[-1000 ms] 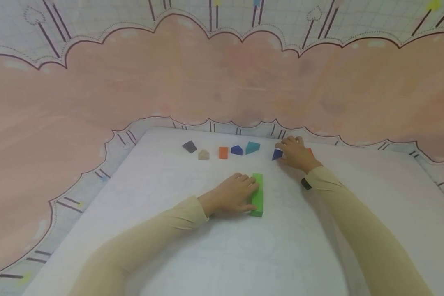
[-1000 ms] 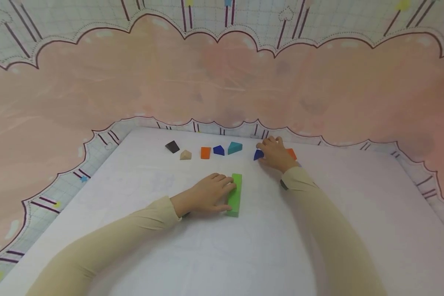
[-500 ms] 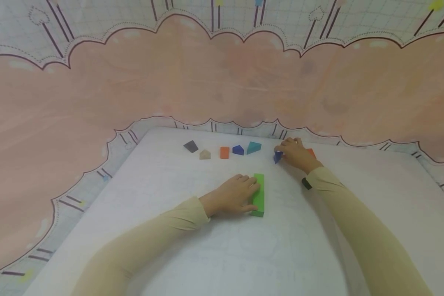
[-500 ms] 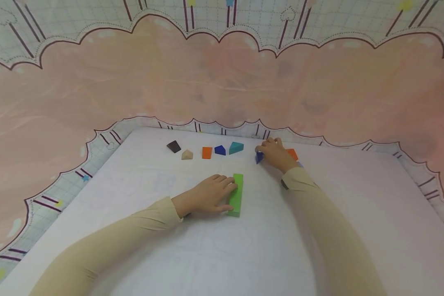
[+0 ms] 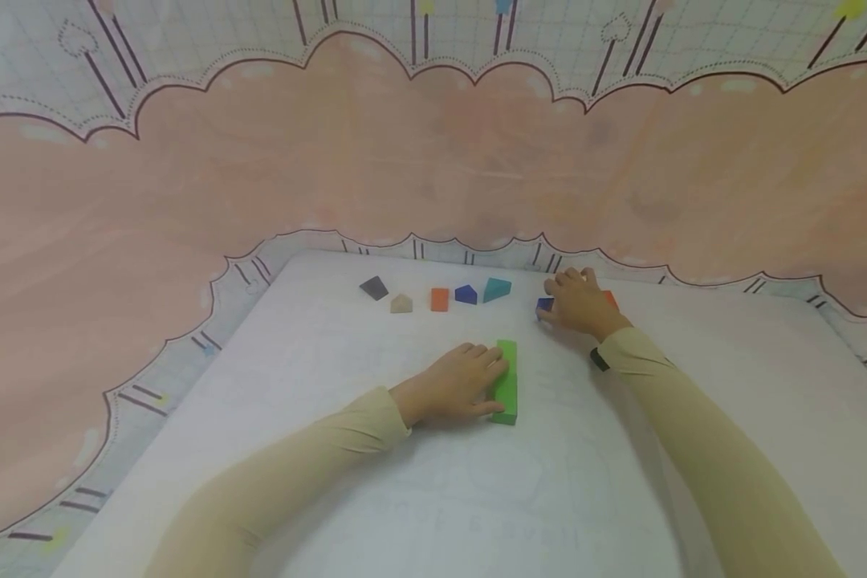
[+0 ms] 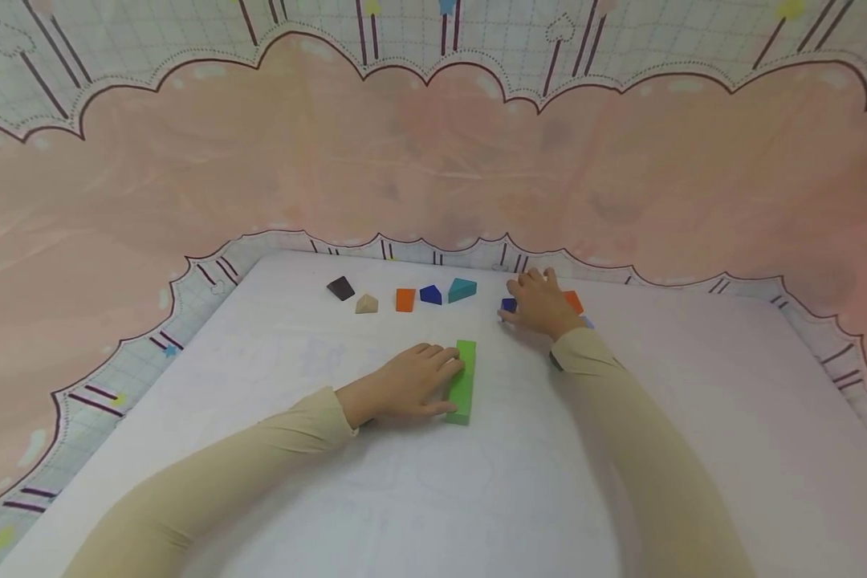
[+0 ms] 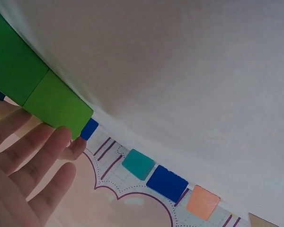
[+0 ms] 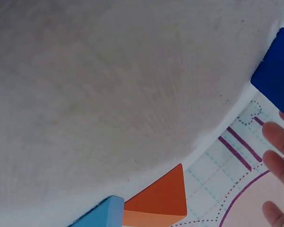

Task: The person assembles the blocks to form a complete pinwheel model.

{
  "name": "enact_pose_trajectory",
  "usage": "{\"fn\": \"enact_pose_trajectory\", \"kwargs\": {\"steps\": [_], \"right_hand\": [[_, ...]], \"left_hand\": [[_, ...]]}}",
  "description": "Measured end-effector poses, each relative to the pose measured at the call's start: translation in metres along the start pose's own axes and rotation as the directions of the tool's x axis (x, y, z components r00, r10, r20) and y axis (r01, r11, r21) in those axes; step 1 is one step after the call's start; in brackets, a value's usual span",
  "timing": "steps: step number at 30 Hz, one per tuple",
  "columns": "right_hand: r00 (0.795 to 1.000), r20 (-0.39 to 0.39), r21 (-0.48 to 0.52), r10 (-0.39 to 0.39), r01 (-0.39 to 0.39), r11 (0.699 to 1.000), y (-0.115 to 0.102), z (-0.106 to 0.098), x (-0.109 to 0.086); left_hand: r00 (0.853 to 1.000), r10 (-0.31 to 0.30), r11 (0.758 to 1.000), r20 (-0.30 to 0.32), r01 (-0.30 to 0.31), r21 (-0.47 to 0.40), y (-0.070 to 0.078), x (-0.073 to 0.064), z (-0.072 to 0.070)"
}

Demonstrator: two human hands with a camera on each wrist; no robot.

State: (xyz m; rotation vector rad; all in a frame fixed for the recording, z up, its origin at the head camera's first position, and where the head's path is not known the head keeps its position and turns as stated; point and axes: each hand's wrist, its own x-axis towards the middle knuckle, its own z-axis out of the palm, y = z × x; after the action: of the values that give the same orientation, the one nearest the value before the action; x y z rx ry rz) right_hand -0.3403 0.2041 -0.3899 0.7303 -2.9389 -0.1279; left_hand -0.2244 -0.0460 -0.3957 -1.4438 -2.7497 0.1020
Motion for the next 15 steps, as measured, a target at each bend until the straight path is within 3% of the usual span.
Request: {"fn": "enact_pose_trajectory", "kwargs": {"steps": [7, 15], "right_hand": [[0.995, -0.049, 0.074, -0.082, 0.085, 0.994, -0.0011, 0.0013, -0.0014], [0.974, -0.072, 0.157, -0.215, 0.224, 0.962, -0.0059, -0.0001, -0.0006]], "left_hand": [[1.000, -0.001, 1.000, -0.002, 0.001, -0.001, -0.0005, 0.0000, 0.0012], [1.000, -0.001, 1.000, -0.010, 0.001, 0.009, -0.0007, 0.0002, 0.0032]]}}
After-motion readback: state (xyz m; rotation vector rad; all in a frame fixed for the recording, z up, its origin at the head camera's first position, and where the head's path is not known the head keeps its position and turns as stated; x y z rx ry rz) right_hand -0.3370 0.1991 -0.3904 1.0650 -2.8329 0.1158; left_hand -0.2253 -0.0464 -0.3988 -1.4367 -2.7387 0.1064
